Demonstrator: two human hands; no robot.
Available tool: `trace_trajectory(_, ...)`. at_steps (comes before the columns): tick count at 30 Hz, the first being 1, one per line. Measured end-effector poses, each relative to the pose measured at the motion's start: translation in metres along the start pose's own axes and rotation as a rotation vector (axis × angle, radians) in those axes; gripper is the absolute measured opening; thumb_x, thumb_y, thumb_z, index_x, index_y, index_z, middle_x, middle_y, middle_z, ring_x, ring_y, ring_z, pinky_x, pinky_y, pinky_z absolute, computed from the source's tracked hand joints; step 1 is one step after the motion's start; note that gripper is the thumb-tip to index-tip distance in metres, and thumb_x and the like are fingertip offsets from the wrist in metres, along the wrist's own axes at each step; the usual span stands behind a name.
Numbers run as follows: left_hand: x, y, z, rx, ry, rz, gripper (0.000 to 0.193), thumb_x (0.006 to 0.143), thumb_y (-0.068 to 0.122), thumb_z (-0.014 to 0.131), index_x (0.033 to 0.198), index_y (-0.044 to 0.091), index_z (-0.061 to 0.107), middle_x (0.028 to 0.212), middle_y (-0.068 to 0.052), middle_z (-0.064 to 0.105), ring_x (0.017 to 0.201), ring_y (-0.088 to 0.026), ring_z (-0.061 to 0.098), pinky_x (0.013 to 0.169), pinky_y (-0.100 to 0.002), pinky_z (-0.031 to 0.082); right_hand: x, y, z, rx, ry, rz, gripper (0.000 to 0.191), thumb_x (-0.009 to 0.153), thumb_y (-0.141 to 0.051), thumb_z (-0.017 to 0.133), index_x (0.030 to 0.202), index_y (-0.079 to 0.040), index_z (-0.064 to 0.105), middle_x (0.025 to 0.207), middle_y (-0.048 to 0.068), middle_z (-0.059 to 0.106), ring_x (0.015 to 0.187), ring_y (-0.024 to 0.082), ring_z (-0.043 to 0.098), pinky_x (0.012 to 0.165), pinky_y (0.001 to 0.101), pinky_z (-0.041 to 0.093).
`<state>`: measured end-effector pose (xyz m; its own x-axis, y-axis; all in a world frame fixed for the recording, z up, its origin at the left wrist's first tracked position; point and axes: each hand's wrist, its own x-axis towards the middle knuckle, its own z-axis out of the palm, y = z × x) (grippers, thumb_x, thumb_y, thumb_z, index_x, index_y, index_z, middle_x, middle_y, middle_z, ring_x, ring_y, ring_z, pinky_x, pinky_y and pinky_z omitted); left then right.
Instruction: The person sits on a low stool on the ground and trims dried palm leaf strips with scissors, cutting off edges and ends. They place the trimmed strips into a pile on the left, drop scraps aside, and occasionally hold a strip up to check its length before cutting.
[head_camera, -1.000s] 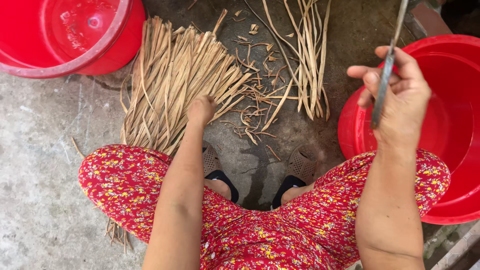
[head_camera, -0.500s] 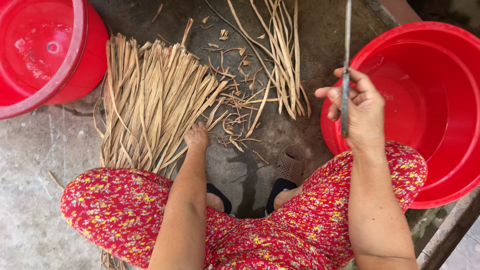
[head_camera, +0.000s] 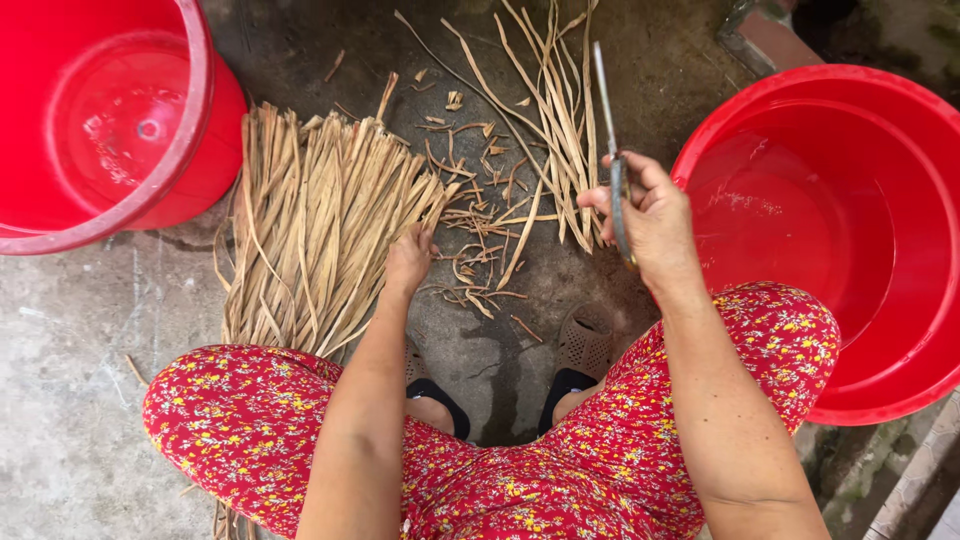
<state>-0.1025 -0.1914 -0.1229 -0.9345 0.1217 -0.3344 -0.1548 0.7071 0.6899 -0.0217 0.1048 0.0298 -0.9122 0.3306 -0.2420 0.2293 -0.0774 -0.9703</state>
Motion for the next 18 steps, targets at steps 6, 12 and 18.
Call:
trace_trajectory(6,-0.012,0.056,-0.015,-0.701,-0.059,0.018,0.027,0.109,0.030,0.055,0.116,0.012,0.074,0.073,0.002,0.060,0.059,-0.006,0.046,0.052,-0.025,0.036,-0.008,0.009,0.014,0.068,-0.071,0.001,0.044,0.094,-0.008,0.073,0.135,-0.004,0.056,0.097,0.010,0.077,0.059,0.003,0.058,0.049,0.0178,0.046)
trace_trajectory(12,-0.074,0.105,-0.043,-1.006,-0.318,0.172,0.024,0.108,0.025,0.055,0.120,0.011,0.070,0.080,0.002,0.066,0.058,-0.003,0.050,0.050,-0.017,0.038,-0.027,0.005,0.033,0.195,-0.171,-0.071,0.046,0.094,-0.005,0.072,0.135,-0.003,0.052,0.109,0.013,0.076,0.087,0.006,0.070,0.062,0.0179,0.051)
trace_trajectory(18,-0.129,0.112,-0.052,-1.135,-0.592,0.187,0.018,0.107,0.022,0.057,0.121,0.010,0.059,0.080,0.000,0.067,0.052,-0.002,0.044,0.047,-0.015,0.033,-0.054,-0.003,0.044,0.365,-0.310,-0.146,0.054,0.090,0.001,0.073,0.137,-0.005,0.048,0.114,0.011,0.072,0.098,0.011,0.070,0.077,0.0207,0.055)
